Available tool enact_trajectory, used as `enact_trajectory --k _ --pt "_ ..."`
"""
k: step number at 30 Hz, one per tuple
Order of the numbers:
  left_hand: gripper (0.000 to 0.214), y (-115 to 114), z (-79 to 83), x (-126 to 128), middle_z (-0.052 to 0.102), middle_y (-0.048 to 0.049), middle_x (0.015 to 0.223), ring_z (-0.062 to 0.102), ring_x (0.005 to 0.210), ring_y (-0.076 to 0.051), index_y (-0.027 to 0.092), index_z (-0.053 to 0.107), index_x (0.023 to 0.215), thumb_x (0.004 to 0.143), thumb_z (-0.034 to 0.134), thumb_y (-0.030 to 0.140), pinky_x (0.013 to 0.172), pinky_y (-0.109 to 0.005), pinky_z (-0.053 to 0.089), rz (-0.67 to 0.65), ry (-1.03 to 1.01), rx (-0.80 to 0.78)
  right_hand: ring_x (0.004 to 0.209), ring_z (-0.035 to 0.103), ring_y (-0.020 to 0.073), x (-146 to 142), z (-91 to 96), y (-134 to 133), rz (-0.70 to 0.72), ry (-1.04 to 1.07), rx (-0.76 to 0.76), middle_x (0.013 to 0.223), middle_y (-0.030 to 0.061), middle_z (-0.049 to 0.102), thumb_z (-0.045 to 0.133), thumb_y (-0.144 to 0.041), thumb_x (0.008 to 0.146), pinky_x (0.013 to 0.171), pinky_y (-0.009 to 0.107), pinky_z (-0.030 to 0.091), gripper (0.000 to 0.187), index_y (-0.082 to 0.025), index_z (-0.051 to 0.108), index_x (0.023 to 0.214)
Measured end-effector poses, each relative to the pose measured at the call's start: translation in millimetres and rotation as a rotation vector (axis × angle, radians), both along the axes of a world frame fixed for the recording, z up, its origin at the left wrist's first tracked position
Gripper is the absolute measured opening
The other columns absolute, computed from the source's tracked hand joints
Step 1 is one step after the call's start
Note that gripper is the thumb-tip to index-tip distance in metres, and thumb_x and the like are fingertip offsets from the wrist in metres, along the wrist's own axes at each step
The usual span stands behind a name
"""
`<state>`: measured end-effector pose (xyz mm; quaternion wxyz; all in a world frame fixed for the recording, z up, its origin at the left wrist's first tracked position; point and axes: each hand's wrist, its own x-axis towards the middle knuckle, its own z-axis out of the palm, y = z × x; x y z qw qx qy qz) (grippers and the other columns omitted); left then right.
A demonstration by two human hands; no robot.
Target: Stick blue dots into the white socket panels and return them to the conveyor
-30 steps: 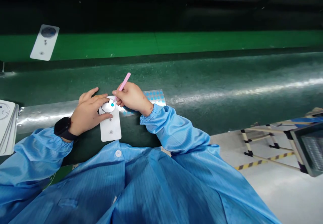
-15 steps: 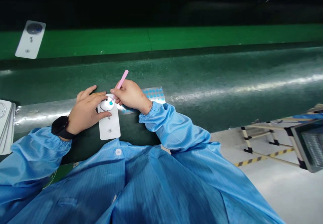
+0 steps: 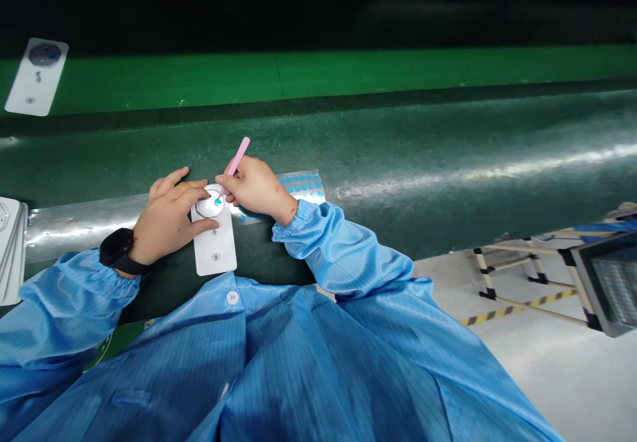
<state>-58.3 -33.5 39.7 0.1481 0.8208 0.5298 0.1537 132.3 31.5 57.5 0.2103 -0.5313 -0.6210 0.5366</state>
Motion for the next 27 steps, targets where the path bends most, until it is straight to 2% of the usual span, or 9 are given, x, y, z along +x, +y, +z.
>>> enact_trajectory --k 11,19,27 --pt "0.032 0.1 0.6 -0.8 0.069 -0.0129 0.130 0.044 0.140 -0.043 0.023 0.072 0.107 0.080 0.077 0.040 0.108 -0.065 0.036 -0.013 0.012 0.004 0.054 0.068 0.0143 -0.5 -1.3 -0.9 0.029 -0.057 0.082 0.061 0.0008 0.069 0.063 -0.013 0.091 0.053 0.024 0.053 0.018 -0.016 0.057 0.075" --pt "0.030 -0.4 -0.3 -1.1 0.069 -0.0111 0.131 0.043 0.140 -0.042 0.026 0.074 0.106 0.081 0.076 0.041 0.108 -0.065 0.035 -0.011 0.016 0.009 0.055 0.068 0.0144 -0.4 1.7 -1.0 0.032 -0.059 0.064 0.063 0.0015 0.070 0.063 -0.013 0.090 0.054 0.024 0.053 0.016 -0.017 0.057 0.075" --pt "0.027 -0.7 -0.2 -1.9 0.067 -0.0098 0.133 0.041 0.141 -0.042 0.029 0.077 0.106 0.082 0.074 0.042 0.108 -0.064 0.035 -0.017 0.027 0.004 0.061 0.070 0.0166 1.7 -2.3 -1.2 0.052 -0.073 0.111 0.062 0.0015 0.070 0.062 -0.016 0.090 0.062 0.027 0.055 0.015 -0.018 0.056 0.077"
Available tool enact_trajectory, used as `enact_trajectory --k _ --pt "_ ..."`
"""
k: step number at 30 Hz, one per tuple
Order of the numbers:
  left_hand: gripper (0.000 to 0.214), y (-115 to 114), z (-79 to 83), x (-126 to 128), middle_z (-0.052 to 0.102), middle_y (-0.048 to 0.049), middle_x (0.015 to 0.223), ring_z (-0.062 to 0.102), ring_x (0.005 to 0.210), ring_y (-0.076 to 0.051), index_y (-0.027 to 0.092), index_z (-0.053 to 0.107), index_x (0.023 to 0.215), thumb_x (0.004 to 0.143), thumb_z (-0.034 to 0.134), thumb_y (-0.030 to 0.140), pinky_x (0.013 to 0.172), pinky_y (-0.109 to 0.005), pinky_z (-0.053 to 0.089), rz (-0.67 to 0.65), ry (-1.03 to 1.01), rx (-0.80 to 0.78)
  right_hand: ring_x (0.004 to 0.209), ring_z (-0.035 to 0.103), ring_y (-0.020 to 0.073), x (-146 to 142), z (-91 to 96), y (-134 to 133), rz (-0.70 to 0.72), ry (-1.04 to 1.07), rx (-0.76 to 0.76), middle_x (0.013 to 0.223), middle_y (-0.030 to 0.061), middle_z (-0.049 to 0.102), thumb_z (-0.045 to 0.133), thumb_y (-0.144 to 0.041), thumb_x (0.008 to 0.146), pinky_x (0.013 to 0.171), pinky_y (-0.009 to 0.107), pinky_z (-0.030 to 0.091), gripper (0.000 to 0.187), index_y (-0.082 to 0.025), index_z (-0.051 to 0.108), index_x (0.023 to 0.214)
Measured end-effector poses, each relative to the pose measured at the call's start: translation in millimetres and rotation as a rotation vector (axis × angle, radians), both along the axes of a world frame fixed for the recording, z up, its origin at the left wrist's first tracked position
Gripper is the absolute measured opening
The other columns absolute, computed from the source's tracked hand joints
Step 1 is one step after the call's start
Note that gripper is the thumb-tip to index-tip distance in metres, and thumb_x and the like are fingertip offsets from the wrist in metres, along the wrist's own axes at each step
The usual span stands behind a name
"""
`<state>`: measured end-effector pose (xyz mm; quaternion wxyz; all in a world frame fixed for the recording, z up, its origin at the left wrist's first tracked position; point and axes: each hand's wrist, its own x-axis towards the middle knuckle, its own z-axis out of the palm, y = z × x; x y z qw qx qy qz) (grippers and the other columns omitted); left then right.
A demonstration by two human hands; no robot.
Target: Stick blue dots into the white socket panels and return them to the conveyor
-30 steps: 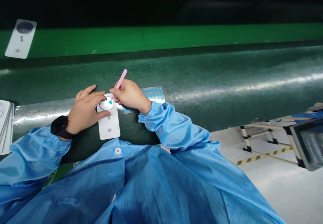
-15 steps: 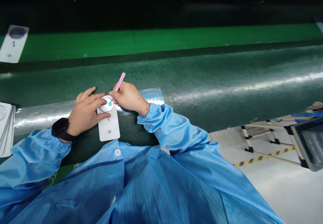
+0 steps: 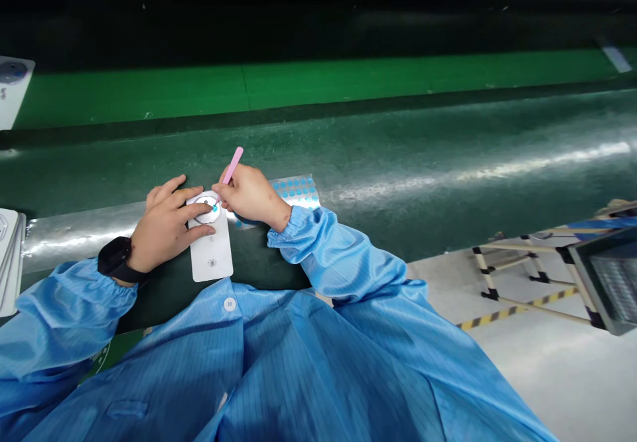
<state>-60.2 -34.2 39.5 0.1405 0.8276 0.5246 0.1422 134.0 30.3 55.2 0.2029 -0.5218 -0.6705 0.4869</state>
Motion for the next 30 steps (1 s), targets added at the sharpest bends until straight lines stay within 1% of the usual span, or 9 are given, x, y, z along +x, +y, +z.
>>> enact_trajectory --k 6,13,15,19,22,24,27,28,30 --pt "0.025 -1.0 2.9 0.3 0.067 -0.0096 0.134 0.042 0.139 -0.042 0.031 0.079 0.104 0.084 0.072 0.044 0.106 -0.063 0.035 -0.015 0.051 -0.001 0.063 0.070 0.0164 -0.8 1.0 -0.5 0.001 -0.028 0.014 0.062 0.0006 0.070 0.062 -0.016 0.089 0.063 0.027 0.054 0.013 -0.019 0.057 0.077" --pt "0.024 -3.0 7.2 1.3 0.066 -0.0112 0.135 0.043 0.139 -0.044 0.030 0.079 0.106 0.085 0.071 0.040 0.105 -0.064 0.036 -0.025 0.092 0.009 0.060 0.068 0.0163 -1.1 0.6 -3.1 -0.026 0.001 0.036 0.061 -0.0001 0.068 0.064 -0.014 0.086 0.060 0.027 0.054 0.014 -0.019 0.057 0.076" --pt "0.025 -3.4 8.1 1.5 0.065 -0.0115 0.136 0.043 0.139 -0.044 0.030 0.078 0.107 0.086 0.070 0.041 0.104 -0.065 0.036 -0.026 0.100 0.012 0.056 0.067 0.0150 -0.2 0.0 -3.7 -0.071 0.067 -0.023 0.060 -0.0006 0.067 0.066 -0.014 0.086 0.055 0.025 0.054 0.014 -0.019 0.056 0.076" --pt "0.026 -4.6 9.6 3.1 0.065 -0.0132 0.135 0.044 0.139 -0.044 0.030 0.078 0.110 0.087 0.069 0.039 0.104 -0.065 0.037 -0.023 0.115 0.015 0.049 0.064 0.0125 0.8 -0.1 -1.9 -0.201 0.286 -0.213 0.055 -0.0018 0.064 0.063 -0.014 0.089 0.049 0.022 0.054 0.017 -0.018 0.054 0.076" --pt "0.026 -5.8 10.3 4.7 0.064 -0.0134 0.136 0.043 0.139 -0.044 0.030 0.077 0.110 0.087 0.068 0.036 0.104 -0.066 0.036 -0.014 0.108 0.017 0.048 0.063 0.0115 -0.1 -0.4 0.4 -0.233 0.371 -0.255 0.053 -0.0021 0.063 0.063 -0.013 0.090 0.047 0.020 0.054 0.019 -0.017 0.053 0.075" --pt "0.025 -6.3 10.1 5.3 0.064 -0.0128 0.137 0.043 0.140 -0.043 0.031 0.077 0.110 0.087 0.068 0.036 0.105 -0.066 0.036 -0.009 0.107 0.024 0.048 0.063 0.0111 -0.8 -0.4 0.7 -0.222 0.360 -0.246 0.054 -0.0021 0.063 0.064 -0.013 0.089 0.047 0.019 0.054 0.018 -0.017 0.053 0.075" --pt "0.025 -6.7 9.5 5.2 0.064 -0.0126 0.136 0.043 0.139 -0.043 0.031 0.077 0.110 0.087 0.068 0.037 0.105 -0.065 0.036 -0.008 0.125 0.043 0.050 0.064 0.0114 0.7 0.7 -2.6 -0.180 0.273 -0.196 0.057 -0.0019 0.064 0.064 -0.013 0.088 0.050 0.021 0.053 0.016 -0.017 0.054 0.076" --pt "0.025 -6.7 9.3 5.0 0.064 -0.0129 0.135 0.044 0.139 -0.043 0.031 0.077 0.110 0.087 0.068 0.037 0.105 -0.065 0.037 -0.008 0.129 0.047 0.051 0.064 0.0119 2.1 1.3 -4.5 -0.156 0.234 -0.154 0.058 -0.0017 0.065 0.064 -0.014 0.088 0.051 0.021 0.053 0.015 -0.018 0.054 0.077" --pt "0.025 -6.6 8.9 4.8 0.065 -0.0137 0.134 0.044 0.139 -0.043 0.030 0.078 0.110 0.087 0.069 0.037 0.105 -0.065 0.037 -0.005 0.126 0.046 0.056 0.064 0.0129 5.8 2.2 -8.7 -0.087 0.152 -0.018 0.061 -0.0014 0.066 0.065 -0.016 0.087 0.055 0.022 0.050 0.014 -0.018 0.056 0.077"
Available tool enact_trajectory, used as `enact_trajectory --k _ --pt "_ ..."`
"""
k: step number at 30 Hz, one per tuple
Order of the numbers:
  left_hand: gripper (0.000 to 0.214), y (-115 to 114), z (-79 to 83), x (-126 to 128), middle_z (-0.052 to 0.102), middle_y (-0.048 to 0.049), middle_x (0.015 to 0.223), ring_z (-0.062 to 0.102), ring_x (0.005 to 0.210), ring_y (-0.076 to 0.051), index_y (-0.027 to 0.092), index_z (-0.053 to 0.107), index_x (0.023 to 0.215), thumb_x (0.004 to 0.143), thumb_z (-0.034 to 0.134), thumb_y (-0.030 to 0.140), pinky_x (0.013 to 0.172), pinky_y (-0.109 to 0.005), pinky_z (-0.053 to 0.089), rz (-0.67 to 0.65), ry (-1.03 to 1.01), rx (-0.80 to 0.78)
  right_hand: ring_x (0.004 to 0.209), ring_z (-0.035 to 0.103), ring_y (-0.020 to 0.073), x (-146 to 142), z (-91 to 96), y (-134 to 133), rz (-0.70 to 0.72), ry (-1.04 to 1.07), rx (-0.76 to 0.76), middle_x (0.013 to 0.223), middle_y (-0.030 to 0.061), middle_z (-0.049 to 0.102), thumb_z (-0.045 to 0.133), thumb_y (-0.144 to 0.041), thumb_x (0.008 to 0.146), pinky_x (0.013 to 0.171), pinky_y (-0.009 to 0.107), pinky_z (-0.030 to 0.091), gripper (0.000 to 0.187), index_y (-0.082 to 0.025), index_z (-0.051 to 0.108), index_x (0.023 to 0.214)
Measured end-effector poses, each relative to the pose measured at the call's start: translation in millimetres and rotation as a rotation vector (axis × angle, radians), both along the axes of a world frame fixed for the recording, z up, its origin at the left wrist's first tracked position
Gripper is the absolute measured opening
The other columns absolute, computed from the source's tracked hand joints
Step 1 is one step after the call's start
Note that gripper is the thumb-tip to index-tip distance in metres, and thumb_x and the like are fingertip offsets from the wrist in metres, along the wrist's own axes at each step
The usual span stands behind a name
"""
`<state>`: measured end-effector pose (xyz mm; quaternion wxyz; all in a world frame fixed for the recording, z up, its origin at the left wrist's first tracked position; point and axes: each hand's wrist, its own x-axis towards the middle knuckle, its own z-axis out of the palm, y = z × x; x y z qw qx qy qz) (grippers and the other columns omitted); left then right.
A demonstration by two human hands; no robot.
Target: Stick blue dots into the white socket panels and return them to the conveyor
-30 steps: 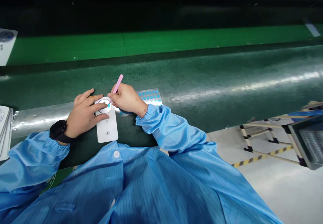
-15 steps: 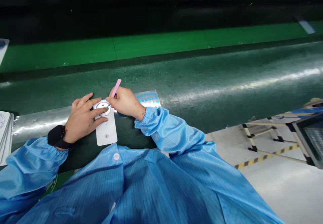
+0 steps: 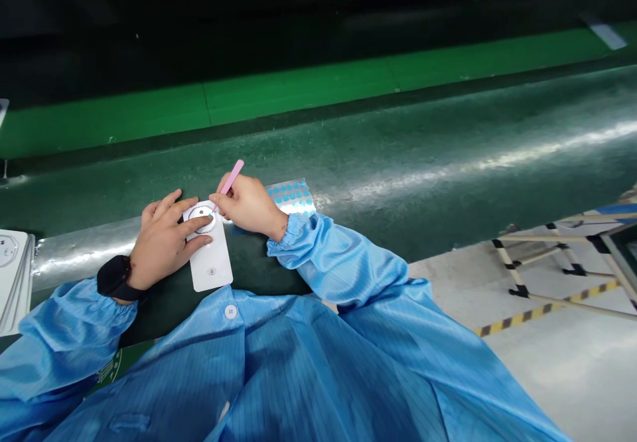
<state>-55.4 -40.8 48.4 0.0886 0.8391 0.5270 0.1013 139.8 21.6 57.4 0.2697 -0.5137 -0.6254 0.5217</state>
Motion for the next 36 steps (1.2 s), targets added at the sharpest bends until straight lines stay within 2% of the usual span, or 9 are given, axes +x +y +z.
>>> enact_trajectory --k 3,5,9,18,26,32,36 --pt "0.024 0 -0.7 0 0.065 -0.0134 0.135 0.044 0.139 -0.043 0.031 0.078 0.108 0.086 0.069 0.037 0.105 -0.066 0.036 0.006 -0.023 -0.012 0.060 0.061 0.0131 5 -0.4 -4 0.094 -0.109 0.207 0.062 -0.0023 0.064 0.066 -0.022 0.086 0.060 0.024 0.044 0.014 -0.019 0.058 0.075" --pt "0.023 0 -1.3 1 0.065 -0.0128 0.135 0.044 0.139 -0.043 0.031 0.079 0.107 0.086 0.070 0.037 0.105 -0.066 0.036 0.011 -0.032 -0.015 0.060 0.058 0.0125 6 -2.0 -5 0.127 -0.144 0.263 0.061 -0.0034 0.062 0.065 -0.024 0.086 0.061 0.024 0.041 0.016 -0.019 0.057 0.074" --pt "0.024 1 -2.6 2 0.066 -0.0117 0.135 0.044 0.139 -0.043 0.031 0.078 0.107 0.085 0.071 0.037 0.105 -0.065 0.036 0.013 -0.028 -0.015 0.060 0.054 0.0125 5 -5.6 -4 0.159 -0.148 0.287 0.062 -0.0041 0.060 0.064 -0.025 0.086 0.062 0.025 0.037 0.016 -0.019 0.057 0.073" --pt "0.024 1 0.4 4 0.065 -0.0115 0.136 0.043 0.140 -0.043 0.031 0.079 0.107 0.085 0.071 0.037 0.106 -0.065 0.036 0.020 -0.020 -0.040 0.064 0.055 0.0136 6 -7.4 -5 0.194 -0.153 0.379 0.066 -0.0026 0.060 0.063 -0.024 0.086 0.065 0.026 0.039 0.016 -0.020 0.056 0.072" --pt "0.024 1 -0.3 4 0.065 -0.0118 0.137 0.043 0.140 -0.043 0.032 0.079 0.107 0.085 0.072 0.038 0.106 -0.066 0.036 0.018 -0.020 -0.035 0.066 0.057 0.0145 7 -11.5 -7 0.232 -0.190 0.427 0.072 0.0010 0.065 0.061 -0.028 0.089 0.066 0.026 0.040 0.015 -0.020 0.060 0.076" --pt "0.026 1 -0.8 3 0.065 -0.0136 0.135 0.045 0.139 -0.043 0.030 0.079 0.109 0.085 0.072 0.037 0.106 -0.066 0.037 0.006 -0.003 -0.033 0.066 0.057 0.0141 8 -15.7 -7 0.218 -0.153 0.423 0.071 0.0003 0.064 0.061 -0.029 0.091 0.065 0.025 0.040 0.016 -0.019 0.060 0.078" --pt "0.025 1 -1.0 3 0.065 -0.0117 0.137 0.044 0.140 -0.041 0.031 0.078 0.109 0.086 0.071 0.036 0.108 -0.065 0.036 0.012 -0.005 -0.034 0.066 0.058 0.0143 10 -19.3 -7 0.229 -0.122 0.480 0.072 0.0013 0.064 0.060 -0.028 0.091 0.065 0.026 0.040 0.016 -0.018 0.061 0.078"
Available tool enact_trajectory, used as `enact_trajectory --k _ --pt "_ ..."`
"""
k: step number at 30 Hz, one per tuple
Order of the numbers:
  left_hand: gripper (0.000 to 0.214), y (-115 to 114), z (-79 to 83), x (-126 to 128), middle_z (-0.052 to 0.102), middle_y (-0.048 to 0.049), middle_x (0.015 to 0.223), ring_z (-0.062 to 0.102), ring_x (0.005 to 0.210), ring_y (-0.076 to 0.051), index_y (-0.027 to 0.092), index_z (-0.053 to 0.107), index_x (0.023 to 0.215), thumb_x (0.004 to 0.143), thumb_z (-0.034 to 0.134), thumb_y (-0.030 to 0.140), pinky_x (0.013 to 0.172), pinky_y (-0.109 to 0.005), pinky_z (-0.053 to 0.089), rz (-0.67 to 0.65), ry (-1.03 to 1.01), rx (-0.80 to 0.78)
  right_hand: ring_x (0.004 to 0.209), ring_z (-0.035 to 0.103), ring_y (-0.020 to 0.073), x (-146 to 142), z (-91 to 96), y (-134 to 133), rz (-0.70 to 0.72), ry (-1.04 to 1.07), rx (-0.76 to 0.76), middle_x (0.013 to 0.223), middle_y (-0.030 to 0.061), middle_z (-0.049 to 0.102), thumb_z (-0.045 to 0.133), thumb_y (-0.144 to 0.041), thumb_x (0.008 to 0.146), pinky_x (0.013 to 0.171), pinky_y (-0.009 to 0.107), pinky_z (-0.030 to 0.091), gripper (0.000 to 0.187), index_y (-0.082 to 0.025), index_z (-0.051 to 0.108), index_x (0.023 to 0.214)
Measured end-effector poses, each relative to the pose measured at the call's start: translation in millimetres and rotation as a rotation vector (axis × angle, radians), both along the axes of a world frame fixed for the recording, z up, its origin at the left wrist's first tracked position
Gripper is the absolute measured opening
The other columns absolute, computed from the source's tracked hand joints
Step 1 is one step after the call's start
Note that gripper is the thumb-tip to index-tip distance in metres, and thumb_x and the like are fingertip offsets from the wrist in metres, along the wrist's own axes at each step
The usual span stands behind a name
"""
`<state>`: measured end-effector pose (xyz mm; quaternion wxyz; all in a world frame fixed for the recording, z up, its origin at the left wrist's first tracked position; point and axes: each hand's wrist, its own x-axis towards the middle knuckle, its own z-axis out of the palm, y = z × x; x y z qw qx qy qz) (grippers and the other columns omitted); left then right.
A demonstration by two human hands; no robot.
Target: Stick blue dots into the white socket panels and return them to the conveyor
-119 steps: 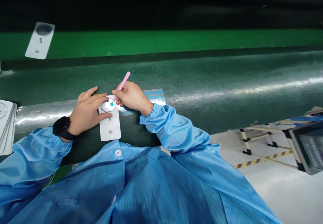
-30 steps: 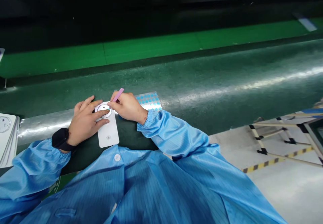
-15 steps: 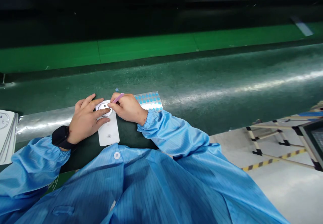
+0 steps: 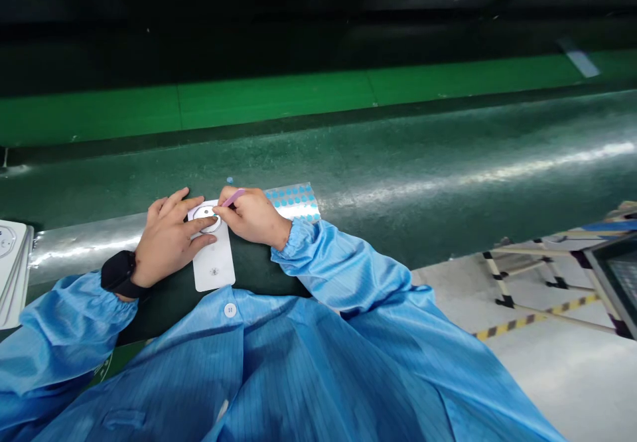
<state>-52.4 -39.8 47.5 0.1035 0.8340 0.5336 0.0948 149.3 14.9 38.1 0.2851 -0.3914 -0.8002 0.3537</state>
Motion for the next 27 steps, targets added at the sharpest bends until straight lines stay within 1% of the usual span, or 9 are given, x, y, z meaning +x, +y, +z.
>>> enact_trajectory --k 7,14,18,20,25,27 --pt "0.026 0.8 3.2 2.6 0.065 -0.0116 0.137 0.045 0.140 -0.042 0.032 0.079 0.109 0.084 0.075 0.036 0.108 -0.064 0.037 0.018 0.027 -0.028 0.064 0.056 0.0136 -0.2 -0.6 -0.7 0.006 0.022 0.027 0.072 0.0005 0.064 0.059 -0.028 0.092 0.064 0.026 0.041 0.017 -0.018 0.060 0.078" --pt "0.026 1.2 4.7 3.8 0.066 -0.0124 0.135 0.045 0.140 -0.042 0.031 0.079 0.108 0.083 0.076 0.035 0.108 -0.064 0.038 0.023 0.025 -0.033 0.066 0.057 0.0134 0.1 -1.5 -0.4 0.007 0.010 0.006 0.071 0.0002 0.063 0.059 -0.028 0.092 0.065 0.026 0.041 0.016 -0.018 0.061 0.079" --pt "0.026 1.2 4.9 3.7 0.066 -0.0123 0.136 0.045 0.140 -0.042 0.031 0.079 0.108 0.083 0.076 0.034 0.108 -0.065 0.037 0.028 0.022 -0.035 0.067 0.058 0.0134 0.3 -3.0 -0.1 0.027 0.033 0.041 0.072 0.0007 0.064 0.059 -0.028 0.092 0.065 0.026 0.042 0.016 -0.018 0.061 0.079" --pt "0.026 1.1 4.1 3.3 0.065 -0.0123 0.136 0.045 0.140 -0.042 0.031 0.079 0.108 0.083 0.076 0.034 0.108 -0.064 0.037 0.026 0.019 -0.037 0.066 0.058 0.0133 0.2 -2.8 -0.3 0.016 0.030 0.046 0.071 0.0009 0.064 0.058 -0.028 0.092 0.065 0.026 0.042 0.017 -0.018 0.061 0.078" --pt "0.026 1.6 -0.9 0.0 0.065 -0.0128 0.135 0.045 0.140 -0.042 0.031 0.079 0.107 0.082 0.077 0.033 0.109 -0.064 0.035 0.015 -0.011 -0.025 0.069 0.060 0.0141 -2.1 -0.8 -0.7 0.000 0.042 -0.009 0.071 0.0006 0.064 0.060 -0.028 0.089 0.068 0.027 0.045 0.016 -0.019 0.060 0.076" --pt "0.025 2.0 -3.1 -0.8 0.064 -0.0135 0.134 0.043 0.140 -0.042 0.030 0.079 0.106 0.082 0.077 0.032 0.109 -0.064 0.034 0.018 -0.030 -0.016 0.066 0.060 0.0143 -2.8 -1.5 1.3 -0.029 0.090 -0.092 0.069 0.0001 0.064 0.063 -0.029 0.086 0.066 0.027 0.046 0.016 -0.019 0.059 0.074"
